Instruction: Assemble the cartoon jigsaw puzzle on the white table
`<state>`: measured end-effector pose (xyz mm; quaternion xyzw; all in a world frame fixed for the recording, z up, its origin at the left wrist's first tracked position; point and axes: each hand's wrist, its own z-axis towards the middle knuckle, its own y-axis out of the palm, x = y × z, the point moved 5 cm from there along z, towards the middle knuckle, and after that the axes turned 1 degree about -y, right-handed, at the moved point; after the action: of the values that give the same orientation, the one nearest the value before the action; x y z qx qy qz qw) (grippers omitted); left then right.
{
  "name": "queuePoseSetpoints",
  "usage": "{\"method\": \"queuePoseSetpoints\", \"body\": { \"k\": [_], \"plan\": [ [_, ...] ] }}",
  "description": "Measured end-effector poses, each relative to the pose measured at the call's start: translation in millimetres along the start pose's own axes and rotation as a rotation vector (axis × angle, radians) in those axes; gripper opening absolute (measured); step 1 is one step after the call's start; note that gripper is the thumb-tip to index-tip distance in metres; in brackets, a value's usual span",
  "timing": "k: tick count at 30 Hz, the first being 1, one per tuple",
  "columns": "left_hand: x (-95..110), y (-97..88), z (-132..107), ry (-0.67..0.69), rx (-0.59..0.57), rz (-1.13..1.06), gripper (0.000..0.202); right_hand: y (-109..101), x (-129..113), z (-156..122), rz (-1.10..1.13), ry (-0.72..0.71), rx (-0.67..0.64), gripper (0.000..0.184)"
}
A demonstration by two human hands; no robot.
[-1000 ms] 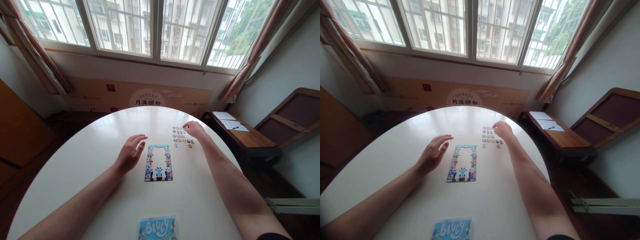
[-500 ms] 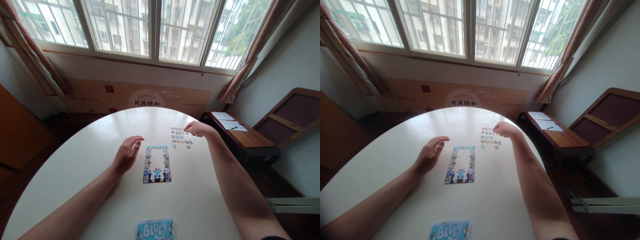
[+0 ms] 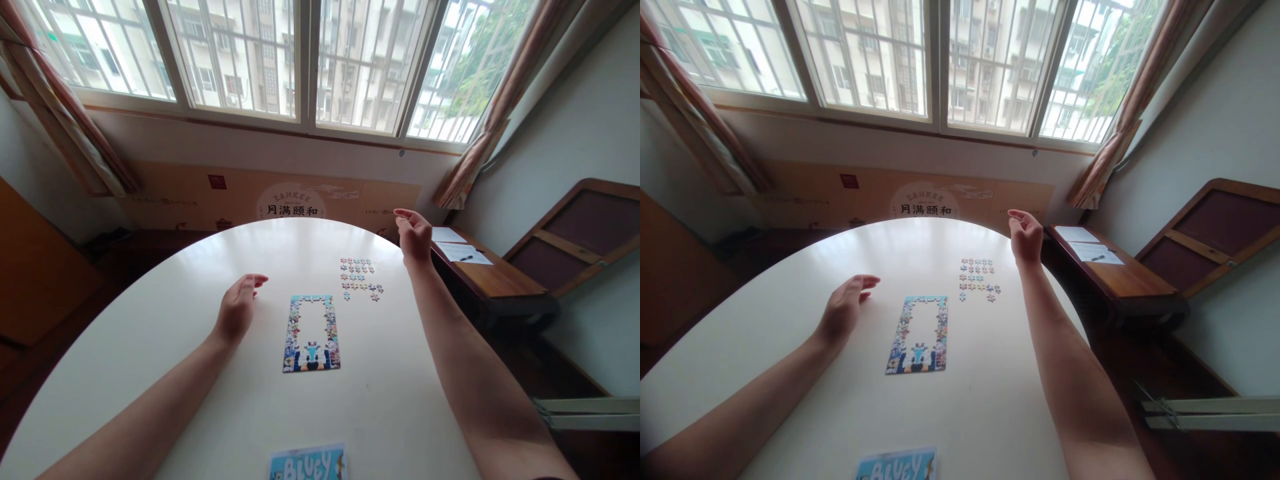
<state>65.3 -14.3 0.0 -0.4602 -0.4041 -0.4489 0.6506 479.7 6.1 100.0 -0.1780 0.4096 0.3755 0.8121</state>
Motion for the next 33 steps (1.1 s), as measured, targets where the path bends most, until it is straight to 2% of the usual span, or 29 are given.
{"method": "queuePoseSetpoints", "body": {
  "k": [4,6,10,13,16,20,33],
  "plan": [
    [2,0.1,-1,0.001,0.002,-0.009,0.047,-4,5,5,0.013,0.068,-0.029,0.035],
    [2,-0.1,-1,-0.001,0.005,-0.009,0.046,-4,14,6,-0.032,0.165,-0.071,0.045],
    [2,-0.7,-1,-0.010,0.013,-0.009,0.045,-9,49,0,-0.173,0.399,-0.179,0.067],
    [4,-1.0,-2,-0.012,0.014,-0.009,0.045,-15,76,-8,-0.308,0.472,-0.229,0.071],
    [5,-1.4,-2,-0.013,0.017,-0.007,0.044,-21,96,-16,-0.356,0.493,-0.257,0.070],
    [4,-0.7,-2,-0.012,0.014,-0.006,0.044,-28,111,-27,-0.371,0.500,-0.257,0.069],
    [4,0.6,-2,-0.015,0.006,0.000,0.046,-28,122,-39,-0.528,0.459,-0.280,0.066]
  ]
}}
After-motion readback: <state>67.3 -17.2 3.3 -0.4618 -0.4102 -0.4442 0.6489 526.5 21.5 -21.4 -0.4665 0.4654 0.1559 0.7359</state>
